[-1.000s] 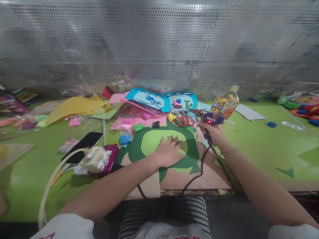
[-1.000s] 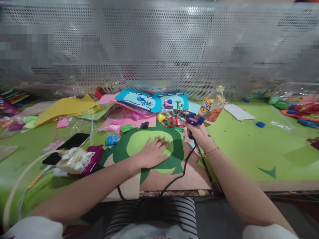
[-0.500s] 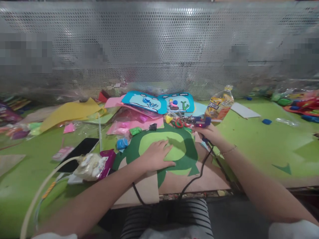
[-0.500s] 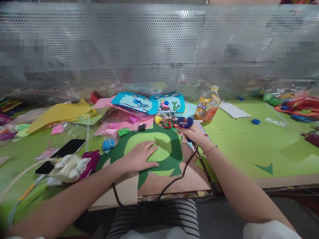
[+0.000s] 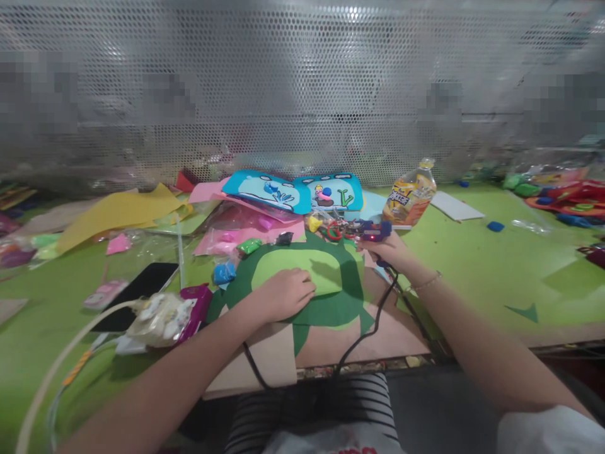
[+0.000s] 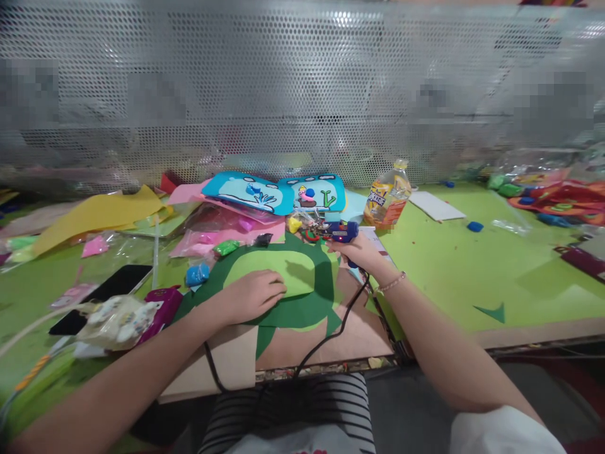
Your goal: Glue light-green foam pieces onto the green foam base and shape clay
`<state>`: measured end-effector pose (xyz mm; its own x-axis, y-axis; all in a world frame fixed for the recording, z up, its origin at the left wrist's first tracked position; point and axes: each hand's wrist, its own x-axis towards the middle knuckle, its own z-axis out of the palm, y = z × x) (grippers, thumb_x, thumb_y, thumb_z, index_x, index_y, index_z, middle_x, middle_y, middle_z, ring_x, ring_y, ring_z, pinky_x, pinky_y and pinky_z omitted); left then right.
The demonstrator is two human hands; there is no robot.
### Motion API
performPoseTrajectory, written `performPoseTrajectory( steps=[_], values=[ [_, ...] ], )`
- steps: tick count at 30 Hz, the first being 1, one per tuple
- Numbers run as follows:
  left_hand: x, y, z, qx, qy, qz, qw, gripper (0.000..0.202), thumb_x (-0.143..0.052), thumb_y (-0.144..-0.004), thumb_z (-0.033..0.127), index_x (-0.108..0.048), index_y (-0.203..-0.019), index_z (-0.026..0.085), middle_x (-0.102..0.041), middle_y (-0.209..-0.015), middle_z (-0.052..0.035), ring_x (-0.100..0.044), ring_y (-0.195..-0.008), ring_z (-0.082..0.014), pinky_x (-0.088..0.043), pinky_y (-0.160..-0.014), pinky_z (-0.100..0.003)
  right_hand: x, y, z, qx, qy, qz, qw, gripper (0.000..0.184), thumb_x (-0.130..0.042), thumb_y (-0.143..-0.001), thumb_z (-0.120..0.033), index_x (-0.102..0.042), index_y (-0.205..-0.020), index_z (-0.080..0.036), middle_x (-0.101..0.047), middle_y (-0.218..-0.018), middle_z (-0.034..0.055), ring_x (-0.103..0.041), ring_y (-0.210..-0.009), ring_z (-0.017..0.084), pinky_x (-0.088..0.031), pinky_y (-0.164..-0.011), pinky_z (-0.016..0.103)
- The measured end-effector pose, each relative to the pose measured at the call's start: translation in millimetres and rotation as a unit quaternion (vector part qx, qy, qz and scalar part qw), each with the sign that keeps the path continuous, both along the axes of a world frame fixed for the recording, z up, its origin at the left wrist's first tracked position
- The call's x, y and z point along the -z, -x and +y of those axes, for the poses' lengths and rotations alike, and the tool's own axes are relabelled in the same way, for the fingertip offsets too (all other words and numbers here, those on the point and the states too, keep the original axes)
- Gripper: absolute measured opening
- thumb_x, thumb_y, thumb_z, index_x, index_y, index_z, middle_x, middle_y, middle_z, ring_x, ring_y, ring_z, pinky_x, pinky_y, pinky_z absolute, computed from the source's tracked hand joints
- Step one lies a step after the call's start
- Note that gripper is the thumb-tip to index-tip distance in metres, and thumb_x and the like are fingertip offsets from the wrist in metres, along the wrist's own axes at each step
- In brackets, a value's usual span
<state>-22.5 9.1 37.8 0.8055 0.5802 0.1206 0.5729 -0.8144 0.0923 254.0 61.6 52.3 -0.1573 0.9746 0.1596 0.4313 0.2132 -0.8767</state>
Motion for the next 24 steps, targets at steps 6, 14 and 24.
performPoseTrajectory(
  steps=[6, 14, 24],
  values=[
    [1.6, -2.4, 3.3, -0.021, 0.037, -0.031, 0.999, 0.031, -0.033, -0.093, 0.025, -0.062, -0.088, 0.015, -0.061, -0.088, -0.0072, -0.054, -0.084, -0.0176, -0.041, -0.074, -0.029, -11.2, -8.9, -6.8, -0.091, 0.060, -0.044, 0.993, 0.029, -0.067, -0.065, -0.043, -0.064, -0.064, -0.014, -0.044, -0.044, -0.0041, -0.039, -0.044, 0.009, -0.032, -0.044, 0.022],
    [2.6, -0.7, 10.5, -0.090, 0.186, -0.132, 0.969, 0.018, -0.050, -0.084, 0.026, -0.065, -0.082, 0.017, -0.065, -0.088, -0.0038, -0.058, -0.088, -0.0178, -0.041, -0.080, -0.028, -15.1, 7.6, -22.8, -0.313, 0.086, -0.209, 0.923, 0.027, -0.062, -0.072, -0.037, -0.066, -0.086, -0.014, -0.065, -0.074, 0.0023, -0.053, -0.065, 0.014, -0.046, -0.061, 0.024],
    [5.7, -3.5, 9.7, -0.137, 0.212, -0.167, 0.953, 0.016, -0.052, -0.080, 0.026, -0.066, -0.079, 0.017, -0.066, -0.084, -0.0047, -0.059, -0.082, -0.0175, -0.044, -0.075, -0.027, -15.3, 30.3, -39.2, -0.245, 0.018, -0.323, 0.914, 0.016, -0.055, -0.071, -0.026, -0.065, -0.077, -0.015, -0.065, -0.071, 0.0023, -0.052, -0.062, 0.014, -0.042, -0.058, 0.024]
  ],
)
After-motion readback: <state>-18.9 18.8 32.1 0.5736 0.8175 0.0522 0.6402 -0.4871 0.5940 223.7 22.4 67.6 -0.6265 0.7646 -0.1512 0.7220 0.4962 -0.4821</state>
